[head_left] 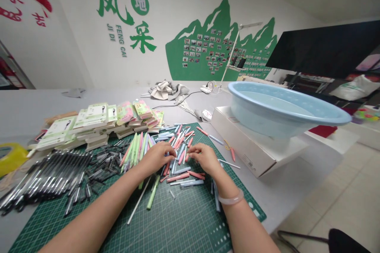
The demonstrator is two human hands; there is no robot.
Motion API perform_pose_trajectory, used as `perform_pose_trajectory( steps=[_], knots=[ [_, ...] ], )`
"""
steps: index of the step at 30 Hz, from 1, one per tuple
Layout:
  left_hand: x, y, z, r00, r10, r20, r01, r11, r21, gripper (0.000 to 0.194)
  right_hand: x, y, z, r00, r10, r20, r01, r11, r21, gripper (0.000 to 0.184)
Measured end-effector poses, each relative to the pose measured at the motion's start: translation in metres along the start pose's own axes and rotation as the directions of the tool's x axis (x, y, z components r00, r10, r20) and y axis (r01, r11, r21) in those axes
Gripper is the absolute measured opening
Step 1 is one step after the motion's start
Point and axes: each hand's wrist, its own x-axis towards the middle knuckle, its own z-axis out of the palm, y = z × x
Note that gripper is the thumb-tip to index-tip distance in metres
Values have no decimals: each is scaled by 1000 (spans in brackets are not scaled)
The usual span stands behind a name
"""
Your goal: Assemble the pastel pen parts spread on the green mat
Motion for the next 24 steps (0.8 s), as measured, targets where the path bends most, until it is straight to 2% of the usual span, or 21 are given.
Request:
perform_pose_trajectory(
  steps=[4, 10, 14, 24],
  knots=[
    [1, -7, 1, 1000, -5, -25, 4, 999, -42, 10, -5, 0, -4, 993, -95, 64, 106, 971, -215, 10],
    [3, -25, -21, 965, -185, -184, 165, 979, -119, 17, -6, 5, 2, 986, -82, 142, 124, 940, -317, 15],
    [4, -31, -34, 965, -203, -163, 181, 973, -143, 18, -5, 8, 5, 985, -68, 157, 118, 934, -337, 16],
    [4, -35, -41, 964, -238, -115, 227, 968, -105, 20, -6, 5, 7, 987, -61, 151, 112, 925, -363, 16]
  ],
)
